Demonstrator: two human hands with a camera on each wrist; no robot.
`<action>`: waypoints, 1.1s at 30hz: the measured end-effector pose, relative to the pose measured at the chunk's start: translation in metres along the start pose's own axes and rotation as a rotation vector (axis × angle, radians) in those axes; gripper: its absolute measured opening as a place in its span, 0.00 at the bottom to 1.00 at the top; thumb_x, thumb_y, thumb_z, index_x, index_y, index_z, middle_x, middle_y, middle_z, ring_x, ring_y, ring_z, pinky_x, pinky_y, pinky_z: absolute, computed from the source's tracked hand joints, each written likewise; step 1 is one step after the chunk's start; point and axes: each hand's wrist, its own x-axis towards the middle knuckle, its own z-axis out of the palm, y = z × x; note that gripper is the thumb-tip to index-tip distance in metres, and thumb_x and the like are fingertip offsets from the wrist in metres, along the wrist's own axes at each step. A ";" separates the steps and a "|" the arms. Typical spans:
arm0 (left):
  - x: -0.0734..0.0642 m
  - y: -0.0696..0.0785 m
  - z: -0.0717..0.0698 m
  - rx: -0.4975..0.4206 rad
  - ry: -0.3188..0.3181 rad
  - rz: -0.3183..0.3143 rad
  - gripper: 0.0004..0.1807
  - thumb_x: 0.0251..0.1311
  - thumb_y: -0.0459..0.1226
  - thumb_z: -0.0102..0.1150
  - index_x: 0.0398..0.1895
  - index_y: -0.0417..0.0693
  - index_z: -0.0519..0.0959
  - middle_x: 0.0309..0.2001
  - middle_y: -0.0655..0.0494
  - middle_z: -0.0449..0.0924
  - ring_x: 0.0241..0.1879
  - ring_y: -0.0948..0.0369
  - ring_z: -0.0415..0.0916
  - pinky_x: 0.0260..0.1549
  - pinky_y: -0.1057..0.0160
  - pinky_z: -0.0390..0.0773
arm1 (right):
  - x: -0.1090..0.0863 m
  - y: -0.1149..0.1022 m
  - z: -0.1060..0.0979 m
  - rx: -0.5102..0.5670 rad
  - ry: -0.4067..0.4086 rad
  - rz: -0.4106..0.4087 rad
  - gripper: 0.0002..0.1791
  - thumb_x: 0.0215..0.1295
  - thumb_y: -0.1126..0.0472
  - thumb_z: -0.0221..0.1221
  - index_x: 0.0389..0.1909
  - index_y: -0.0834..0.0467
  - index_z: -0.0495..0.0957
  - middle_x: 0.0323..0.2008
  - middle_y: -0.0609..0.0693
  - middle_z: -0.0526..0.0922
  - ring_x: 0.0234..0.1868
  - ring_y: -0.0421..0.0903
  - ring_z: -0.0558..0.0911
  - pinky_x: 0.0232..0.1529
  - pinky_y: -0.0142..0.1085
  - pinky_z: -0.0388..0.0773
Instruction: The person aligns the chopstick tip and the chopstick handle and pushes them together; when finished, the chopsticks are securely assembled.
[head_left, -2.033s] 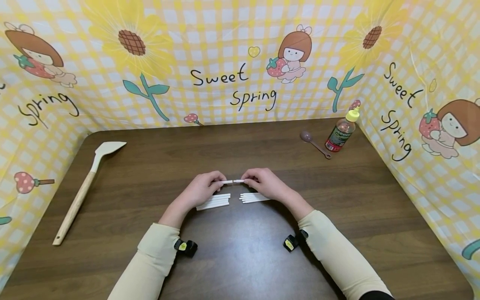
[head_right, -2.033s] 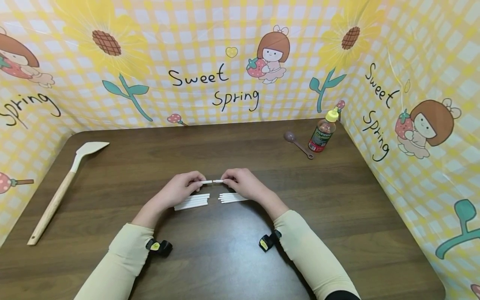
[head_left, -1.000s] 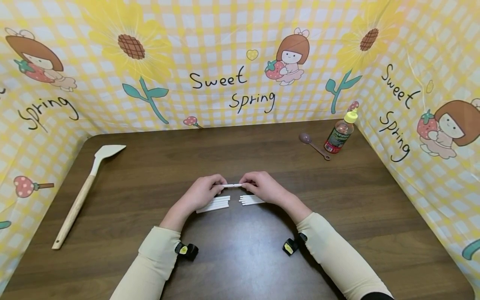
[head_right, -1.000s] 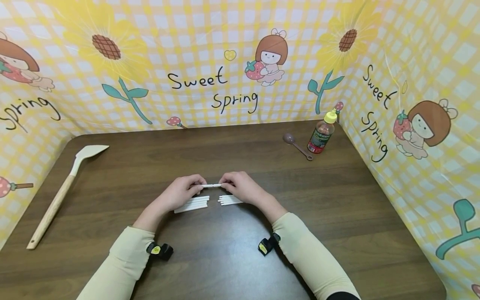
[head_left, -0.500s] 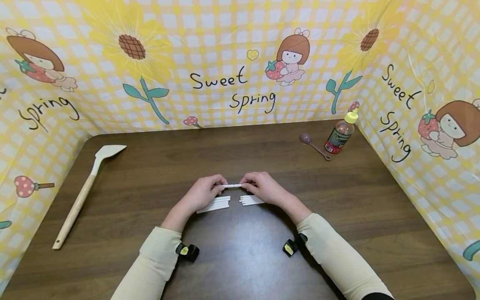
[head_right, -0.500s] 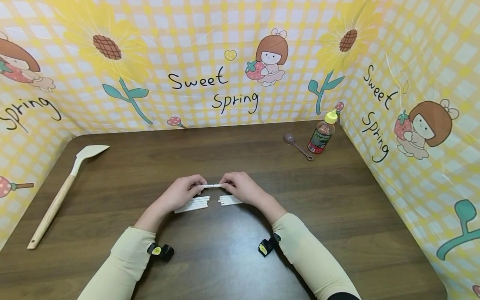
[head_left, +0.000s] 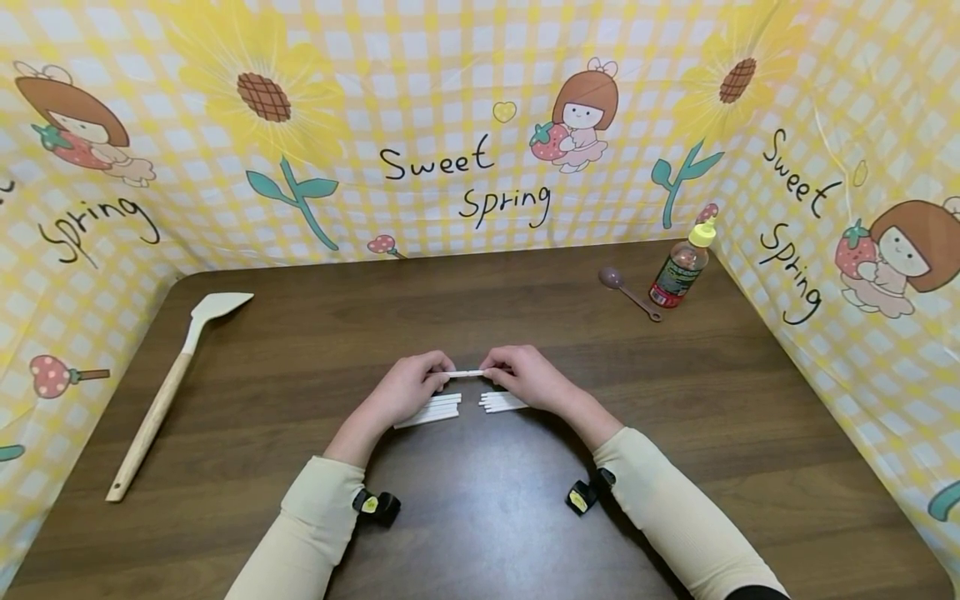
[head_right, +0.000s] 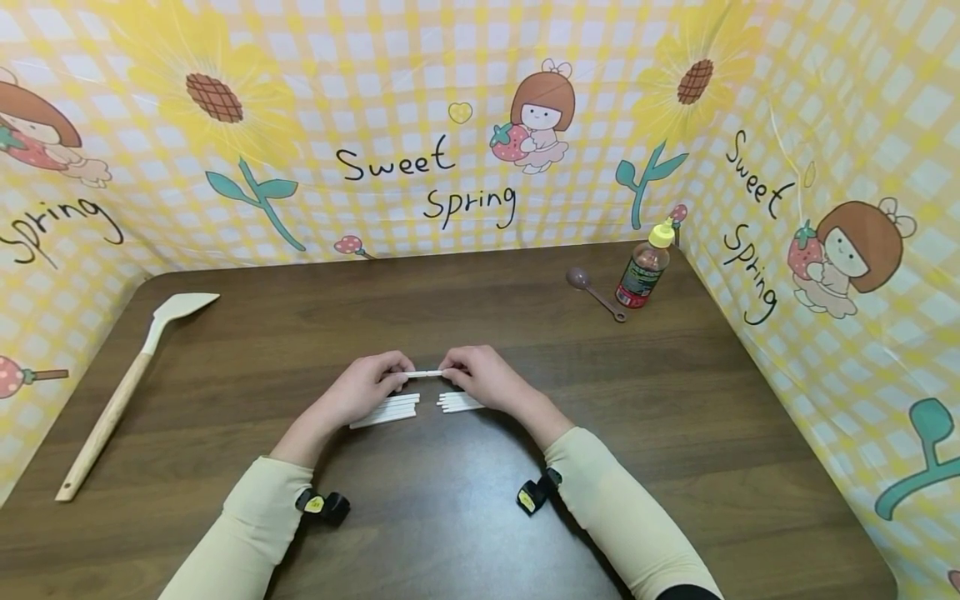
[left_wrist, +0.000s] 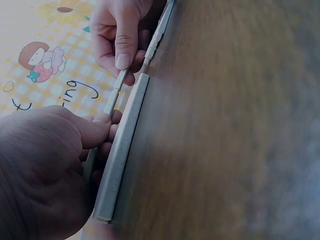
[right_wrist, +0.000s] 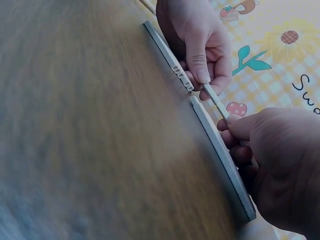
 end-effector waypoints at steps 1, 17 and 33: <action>0.000 0.000 0.000 -0.001 0.000 -0.001 0.04 0.71 0.32 0.57 0.41 0.48 0.81 0.28 0.60 0.77 0.31 0.61 0.73 0.37 0.57 0.72 | 0.000 0.000 0.000 0.002 0.000 0.000 0.04 0.71 0.64 0.62 0.39 0.56 0.85 0.34 0.44 0.85 0.34 0.38 0.78 0.40 0.34 0.76; 0.000 -0.001 0.002 -0.009 0.015 0.013 0.03 0.70 0.31 0.58 0.38 0.48 0.80 0.27 0.60 0.77 0.29 0.61 0.72 0.34 0.58 0.72 | 0.001 -0.001 0.001 0.005 0.000 0.017 0.04 0.71 0.65 0.62 0.38 0.57 0.85 0.33 0.44 0.85 0.33 0.37 0.78 0.40 0.34 0.76; 0.001 -0.002 0.002 -0.021 0.025 0.026 0.03 0.69 0.31 0.58 0.37 0.47 0.80 0.26 0.61 0.76 0.29 0.61 0.72 0.35 0.58 0.71 | 0.001 0.000 0.002 0.000 0.011 0.007 0.04 0.71 0.65 0.62 0.38 0.57 0.85 0.33 0.44 0.85 0.34 0.37 0.78 0.40 0.34 0.76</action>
